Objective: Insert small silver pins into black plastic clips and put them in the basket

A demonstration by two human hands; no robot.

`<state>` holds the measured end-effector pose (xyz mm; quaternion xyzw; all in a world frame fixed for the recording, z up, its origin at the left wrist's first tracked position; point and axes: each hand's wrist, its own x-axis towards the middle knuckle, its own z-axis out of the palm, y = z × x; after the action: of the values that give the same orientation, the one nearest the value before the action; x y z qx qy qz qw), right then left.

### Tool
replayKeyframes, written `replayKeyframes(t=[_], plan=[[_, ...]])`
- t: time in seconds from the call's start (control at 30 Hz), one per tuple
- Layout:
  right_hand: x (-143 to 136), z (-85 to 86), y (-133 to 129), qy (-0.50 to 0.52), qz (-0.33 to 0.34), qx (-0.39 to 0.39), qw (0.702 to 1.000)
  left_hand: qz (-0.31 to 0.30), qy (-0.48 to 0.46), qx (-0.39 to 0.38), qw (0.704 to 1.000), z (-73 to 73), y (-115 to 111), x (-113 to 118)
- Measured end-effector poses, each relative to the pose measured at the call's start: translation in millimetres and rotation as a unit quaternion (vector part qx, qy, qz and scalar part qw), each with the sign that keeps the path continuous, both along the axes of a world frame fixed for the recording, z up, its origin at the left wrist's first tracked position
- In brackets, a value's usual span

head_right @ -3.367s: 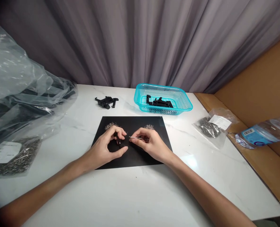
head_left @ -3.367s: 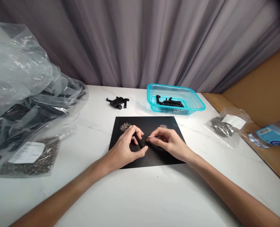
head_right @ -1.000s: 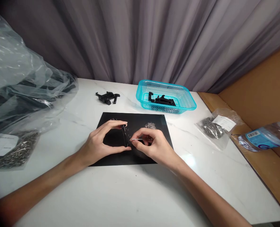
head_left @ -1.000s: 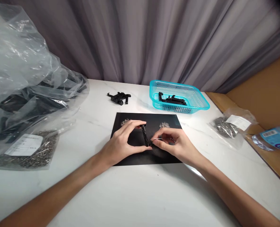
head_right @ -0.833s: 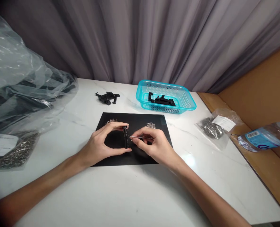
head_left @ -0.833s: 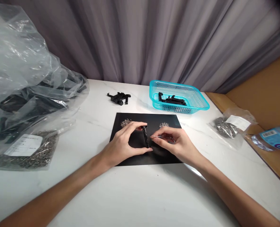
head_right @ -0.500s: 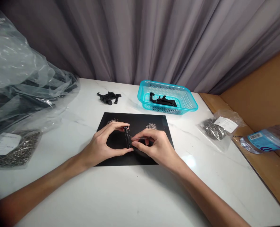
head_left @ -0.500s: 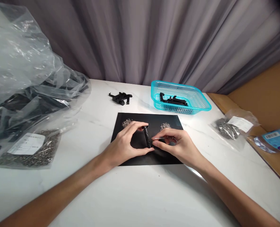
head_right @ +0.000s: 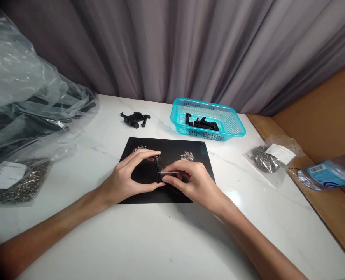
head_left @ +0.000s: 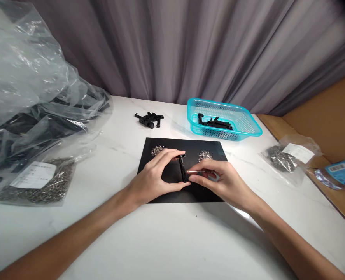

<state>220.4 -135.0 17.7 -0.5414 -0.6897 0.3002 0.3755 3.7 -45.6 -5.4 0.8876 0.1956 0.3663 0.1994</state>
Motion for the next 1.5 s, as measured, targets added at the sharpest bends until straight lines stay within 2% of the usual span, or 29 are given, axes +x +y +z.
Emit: replayKeyframes(t=[0.3,0.57,0.83,1.03,1.17,1.4,1.5], plan=[[-3.1,0.1,-2.4,-0.022,-0.010,0.047,0.999,-0.003,-0.005,0.009,1.000,0.6,1.8,0.4],[-7.0,-4.7,-1.7,0.014,0.034,0.045,0.998,-0.011,-0.003,0.037,0.999,2.8,2.1,-1.1],[2.0,0.5,-1.2,-0.058,0.121,0.069,0.988,-0.030,0.007,0.039,0.999,0.1,1.7,-1.5],[5.3,0.9,0.8,-0.089,0.127,0.034,0.987,-0.056,0.012,0.048,0.997,0.4,0.9,-0.7],[5.7,-2.3,5.3,-0.063,0.123,0.010,0.990,-0.064,0.014,0.075,0.995,-0.7,2.0,-0.1],[2.9,-6.7,7.3,-0.018,0.097,-0.081,0.992,-0.085,0.015,0.189,0.978,-1.0,4.2,2.2],[-1.3,-8.3,5.2,-0.015,0.083,-0.093,0.992,-0.085,0.016,0.216,0.972,-1.8,6.1,2.0]])
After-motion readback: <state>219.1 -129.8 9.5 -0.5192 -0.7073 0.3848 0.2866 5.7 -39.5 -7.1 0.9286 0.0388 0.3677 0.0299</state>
